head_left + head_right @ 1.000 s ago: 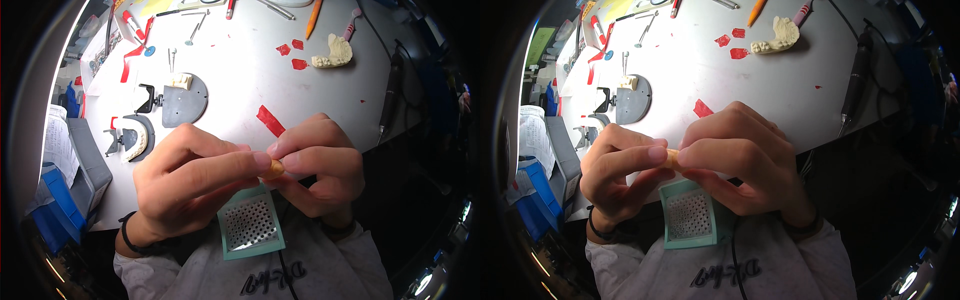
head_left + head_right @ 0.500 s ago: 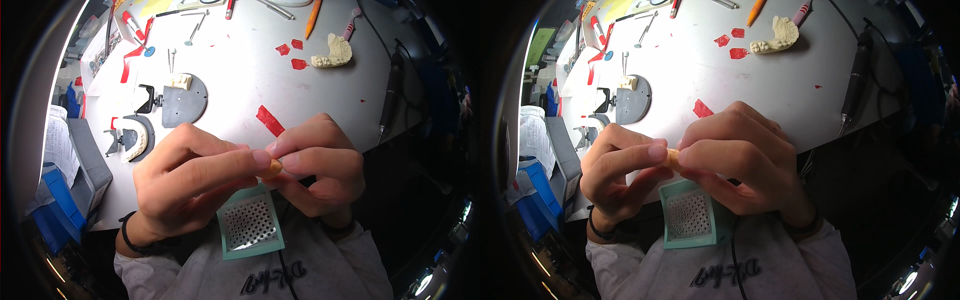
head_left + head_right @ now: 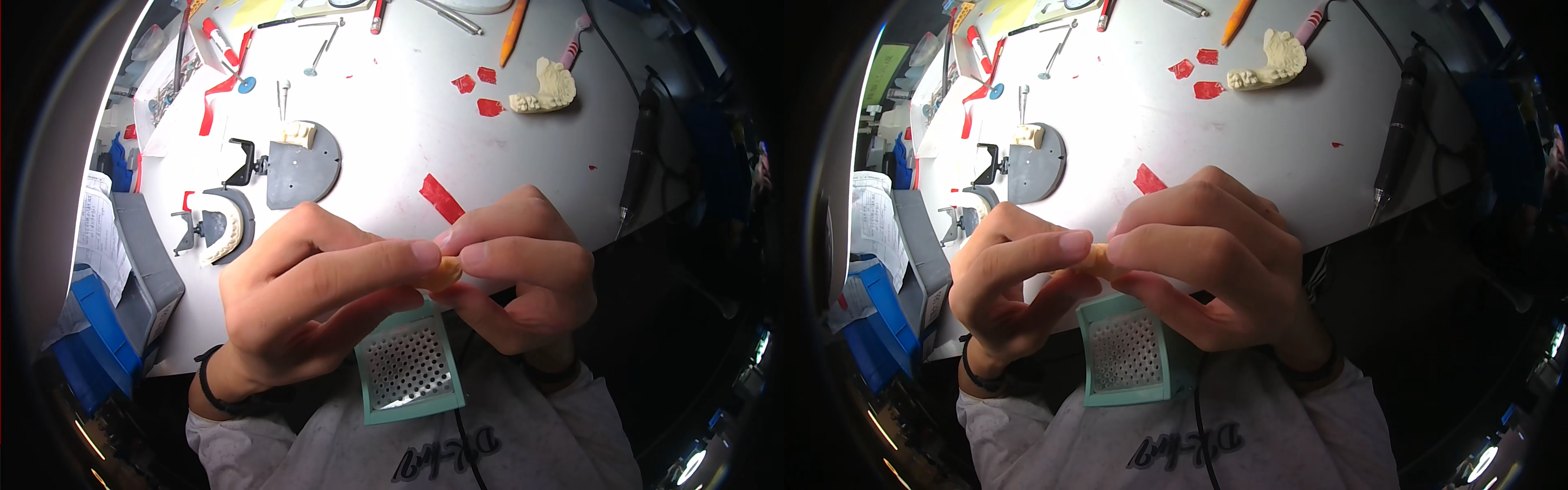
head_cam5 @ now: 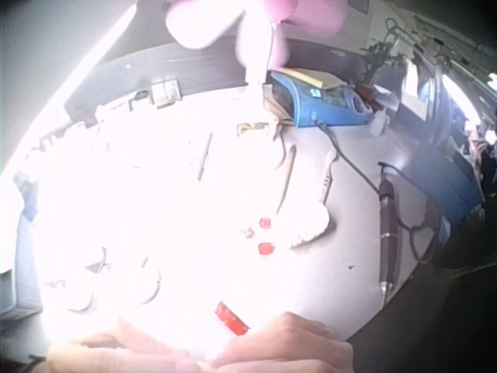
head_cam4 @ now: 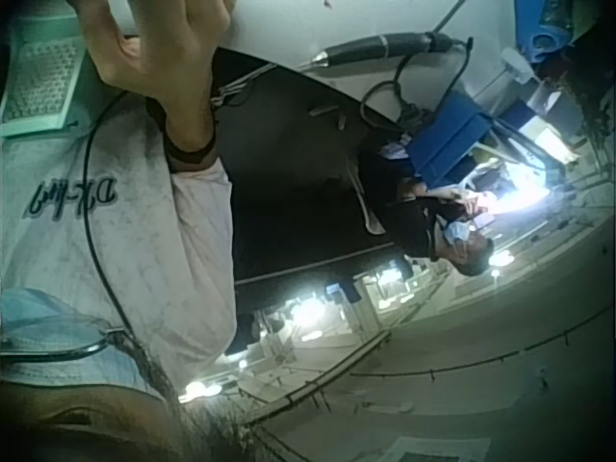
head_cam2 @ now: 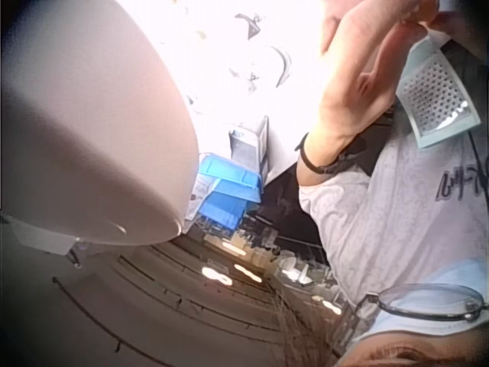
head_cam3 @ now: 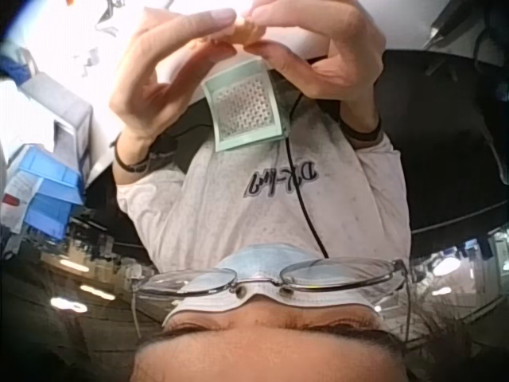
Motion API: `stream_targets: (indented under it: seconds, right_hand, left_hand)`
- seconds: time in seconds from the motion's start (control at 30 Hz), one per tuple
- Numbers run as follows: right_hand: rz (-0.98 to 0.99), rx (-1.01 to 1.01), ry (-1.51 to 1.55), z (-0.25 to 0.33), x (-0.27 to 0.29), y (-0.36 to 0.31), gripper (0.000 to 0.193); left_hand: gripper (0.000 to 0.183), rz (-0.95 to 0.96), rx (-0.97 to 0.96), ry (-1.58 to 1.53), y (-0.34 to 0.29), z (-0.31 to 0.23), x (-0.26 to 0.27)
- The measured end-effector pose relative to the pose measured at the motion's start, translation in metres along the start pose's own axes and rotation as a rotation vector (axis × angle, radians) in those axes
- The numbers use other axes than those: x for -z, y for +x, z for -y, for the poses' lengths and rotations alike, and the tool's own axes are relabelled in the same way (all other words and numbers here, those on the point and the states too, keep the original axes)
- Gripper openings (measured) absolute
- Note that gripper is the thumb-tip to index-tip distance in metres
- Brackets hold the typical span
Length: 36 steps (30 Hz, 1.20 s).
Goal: The recorder fits and adjusts a set of dental crowns onto a plaster dental model using a rotary tool.
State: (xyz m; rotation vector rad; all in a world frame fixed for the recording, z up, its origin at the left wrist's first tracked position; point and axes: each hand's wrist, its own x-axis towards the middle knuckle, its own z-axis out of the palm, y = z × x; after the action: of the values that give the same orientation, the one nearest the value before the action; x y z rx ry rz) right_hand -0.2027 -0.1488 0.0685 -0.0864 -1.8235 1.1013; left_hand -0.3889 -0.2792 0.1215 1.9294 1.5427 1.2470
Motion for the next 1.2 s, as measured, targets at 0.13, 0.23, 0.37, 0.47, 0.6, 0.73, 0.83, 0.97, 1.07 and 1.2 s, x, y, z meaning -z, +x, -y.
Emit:
stream_targets:
  seconds: [0.13,0.23,0.37,0.47,0.6,0.73,0.83,0.97,1.07,1.2]
  right_hand:
    - [0.006,-0.006,-0.002,0.0001,0.0010,0.0003,0.043]
    - [0.009,-0.010,-0.006,0.0002,0.0015,0.0005,0.041]
    - [0.035,-0.020,-0.032,0.0010,0.0043,0.0011,0.037]
    - [0.060,-0.030,-0.070,0.0021,0.0052,0.0011,0.035]
    - [0.060,-0.034,-0.070,0.0022,0.0045,0.0006,0.031]
    - [0.068,-0.041,-0.067,0.0026,0.0059,0.0006,0.030]
    - [0.069,-0.041,-0.071,0.0026,0.0069,0.0009,0.030]
    - [0.077,-0.046,-0.069,0.0037,0.0075,0.0014,0.030]
    - [0.091,-0.053,-0.069,0.0041,0.0090,0.0020,0.031]
    - [0.070,-0.050,-0.067,0.0024,0.0094,0.0017,0.032]
  left_hand:
    - [0.043,0.012,0.011,-0.009,0.0002,0.0003,0.0010]
    - [0.043,0.007,0.041,-0.031,-0.0002,-0.0008,0.0010]
    - [0.042,0.048,0.112,-0.091,-0.0008,-0.0029,0.0051]
    - [0.040,0.072,0.313,-0.292,-0.0024,-0.0037,0.0048]
    - [0.032,0.033,0.391,-0.490,-0.0041,0.0006,0.0017]
    - [0.032,0.052,0.409,-0.548,-0.0050,0.0014,0.0027]
    - [0.033,0.042,0.430,-0.562,-0.0048,0.0007,0.0015]
    - [0.036,0.075,0.399,-0.512,-0.0041,0.0009,0.0048]
    - [0.037,0.062,0.400,-0.556,-0.0054,0.0018,0.0035]
    - [0.041,0.006,0.422,-0.706,-0.0085,0.0007,-0.0012]
